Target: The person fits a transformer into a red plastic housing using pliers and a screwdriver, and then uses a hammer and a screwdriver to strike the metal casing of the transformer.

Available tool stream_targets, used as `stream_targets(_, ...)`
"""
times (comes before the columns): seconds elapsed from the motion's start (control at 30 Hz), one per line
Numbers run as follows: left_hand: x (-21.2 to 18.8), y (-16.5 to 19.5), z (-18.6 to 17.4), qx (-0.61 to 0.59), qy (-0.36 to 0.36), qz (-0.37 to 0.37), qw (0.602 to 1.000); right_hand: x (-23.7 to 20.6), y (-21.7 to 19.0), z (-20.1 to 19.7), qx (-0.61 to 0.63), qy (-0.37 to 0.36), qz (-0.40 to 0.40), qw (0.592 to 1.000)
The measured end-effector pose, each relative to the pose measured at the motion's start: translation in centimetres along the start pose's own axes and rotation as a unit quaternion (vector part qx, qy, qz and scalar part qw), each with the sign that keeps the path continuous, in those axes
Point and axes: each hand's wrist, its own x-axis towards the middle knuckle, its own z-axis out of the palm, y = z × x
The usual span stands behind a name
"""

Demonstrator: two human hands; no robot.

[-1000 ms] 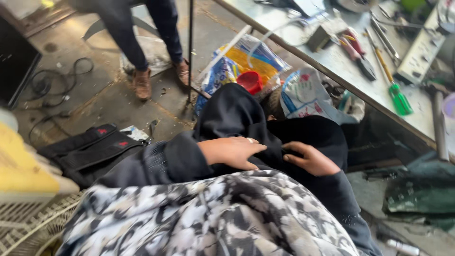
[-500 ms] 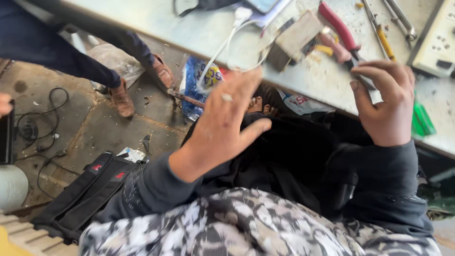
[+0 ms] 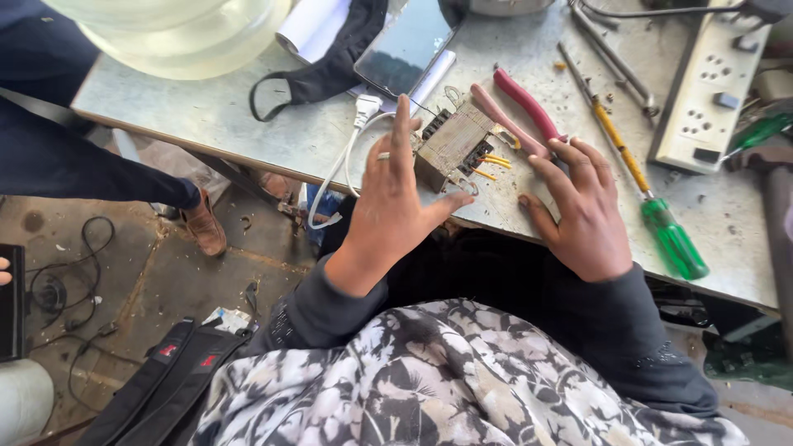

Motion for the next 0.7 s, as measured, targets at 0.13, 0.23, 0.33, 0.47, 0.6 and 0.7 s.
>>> stream_targets(0.13, 0.6, -0.9, 1.4, -0.062, 0.033, -0.009, 0.997, 0.1, 0.1, 0.4, -0.014, 0.035, -0.013, 0.999)
stream_targets(0.23, 0.0, -1.5, 2.2, -0.056, 0.03, -0.005, 0.998, -0.2, 0.2, 0.5, -0.006, 0.031, -0.003, 1.0)
stream_targets(0.33, -1.0, -2.2, 2.3, -0.037, -0.005, -0.061, 0.997, -0.4, 0.3, 0.6, -0.006, 0.027, -0.001, 1.0)
stream_targets(0.47, -1.0, -2.5, 2.0, 0.053, 0.052, 0.02, 0.997, -0.2, 0.5, 0.7, -0.016, 0.024, -0.003, 1.0)
stream_targets(0.6, -0.7, -1.7, 2.3, 0.005, 0.045, -0.014, 0.999, -0.1, 0.5, 0.7, -0.017, 0.018, -0.003, 1.0)
stream_targets(0.7, -0.3, -1.4, 2.7, -0.086, 0.037, -0.036, 0.995, -0.2, 0.5, 0.6, -0.011, 0.018, -0.009, 1.0)
